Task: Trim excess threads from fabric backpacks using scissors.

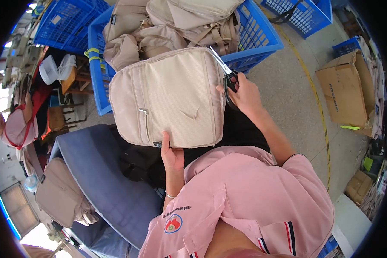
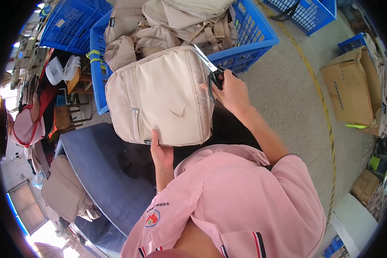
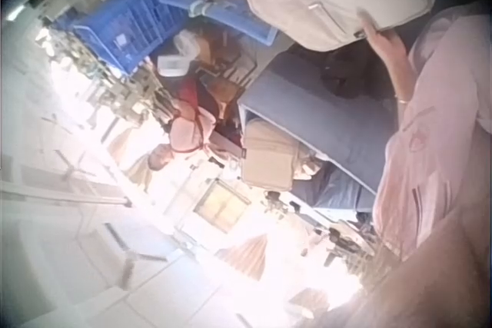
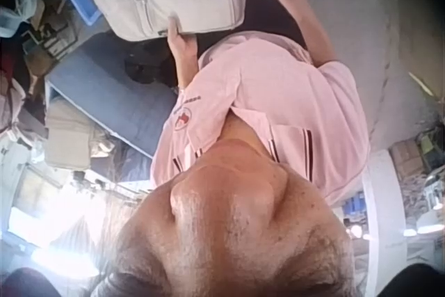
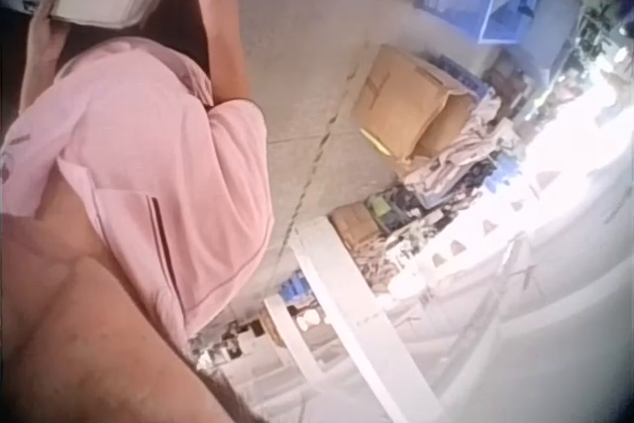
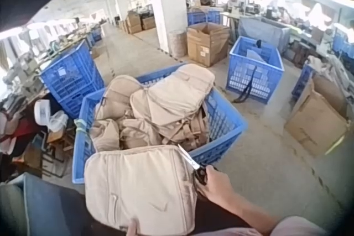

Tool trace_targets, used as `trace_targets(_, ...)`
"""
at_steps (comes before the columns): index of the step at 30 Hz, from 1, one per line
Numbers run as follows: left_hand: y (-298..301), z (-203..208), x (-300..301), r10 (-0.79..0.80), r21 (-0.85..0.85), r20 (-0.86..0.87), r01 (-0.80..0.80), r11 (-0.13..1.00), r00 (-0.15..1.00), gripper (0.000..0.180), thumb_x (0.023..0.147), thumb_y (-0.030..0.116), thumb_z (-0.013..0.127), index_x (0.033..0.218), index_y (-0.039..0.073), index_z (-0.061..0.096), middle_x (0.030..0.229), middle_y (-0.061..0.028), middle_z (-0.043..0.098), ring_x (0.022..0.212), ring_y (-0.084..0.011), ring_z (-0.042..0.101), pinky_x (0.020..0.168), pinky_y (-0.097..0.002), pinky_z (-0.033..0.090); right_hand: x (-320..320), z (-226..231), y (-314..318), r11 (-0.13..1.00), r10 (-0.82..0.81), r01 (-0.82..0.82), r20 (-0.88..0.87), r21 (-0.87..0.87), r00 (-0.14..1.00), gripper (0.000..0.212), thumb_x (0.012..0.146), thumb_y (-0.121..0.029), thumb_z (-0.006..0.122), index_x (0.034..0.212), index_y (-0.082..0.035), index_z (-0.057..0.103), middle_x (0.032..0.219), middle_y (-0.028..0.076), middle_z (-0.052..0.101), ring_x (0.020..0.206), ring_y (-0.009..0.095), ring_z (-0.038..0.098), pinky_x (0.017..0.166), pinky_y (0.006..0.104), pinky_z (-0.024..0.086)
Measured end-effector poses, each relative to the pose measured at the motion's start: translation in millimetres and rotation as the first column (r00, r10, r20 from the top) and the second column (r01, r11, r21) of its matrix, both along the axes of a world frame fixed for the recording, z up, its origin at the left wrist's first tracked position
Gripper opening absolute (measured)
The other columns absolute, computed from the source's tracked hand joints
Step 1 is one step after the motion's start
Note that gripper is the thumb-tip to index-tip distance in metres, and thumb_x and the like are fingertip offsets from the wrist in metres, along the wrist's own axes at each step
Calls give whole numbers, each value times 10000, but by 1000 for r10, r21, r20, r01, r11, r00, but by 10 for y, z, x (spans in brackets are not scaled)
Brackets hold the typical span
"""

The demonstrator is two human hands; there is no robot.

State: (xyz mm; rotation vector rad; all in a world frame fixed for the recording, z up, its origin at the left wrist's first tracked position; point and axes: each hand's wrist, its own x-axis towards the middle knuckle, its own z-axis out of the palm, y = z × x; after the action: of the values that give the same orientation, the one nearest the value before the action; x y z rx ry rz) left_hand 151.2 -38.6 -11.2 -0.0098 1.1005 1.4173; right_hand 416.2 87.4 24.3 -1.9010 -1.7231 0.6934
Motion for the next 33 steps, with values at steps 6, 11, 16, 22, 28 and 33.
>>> trace_targets(6,1,2,11,18,-27,-15,-19,999,1000,464,983,318,629,1345,40,546,1326,-50,603,1203,-184,575,1017,-356,465,261,25,50,992,125,-129,142,16,982,501,832,-406,757,971,12,519,892,215,695,818,423,677,685,491,534)
trace_targets(11,-21,-32,-9,7,-12,-6,-7,1000,1000,462,982,314,629,1345,41,546,1327,-52,603,1205,-185,575,1014,-359,467,332,129,75,983,186,-182,212,-41,959,578,839,-497,734,948,23,509,833,230,680,778,443,666,666,506,526)
trace_targets(16,-26,-72,-31,-2,-10,19,2,1000,1000,465,976,289,638,1355,38,538,1340,-57,595,1215,-190,569,1020,-359,463,362,128,82,980,195,-200,220,0,956,594,821,-521,742,947,9,505,740,210,659,716,438,655,599,478,502)
trace_targets(22,-39,-135,-75,3,-33,-9,-4,999,1000,491,958,220,665,1383,29,508,1361,-62,578,1232,-197,557,1051,-366,446,367,226,197,968,246,-247,277,-30,929,609,846,-533,713,978,20,492,819,224,681,786,447,665,654,500,516)
trace_targets(28,-58,-191,-126,-1,-27,-18,0,1000,1000,509,952,213,670,1394,29,496,1360,-62,574,1231,-196,553,1050,-372,447,474,168,262,948,312,-315,294,-39,904,582,860,-496,712,983,25,484,845,231,687,833,446,664,692,505,517)
trace_targets(33,-70,-233,-205,-13,-41,-25,12,999,1000,528,948,202,671,1410,34,476,1361,-61,568,1229,-201,551,1044,-382,451,454,275,259,932,360,-325,317,-160,877,581,852,-497,721,947,21,475,770,239,650,792,469,639,664,517,489)
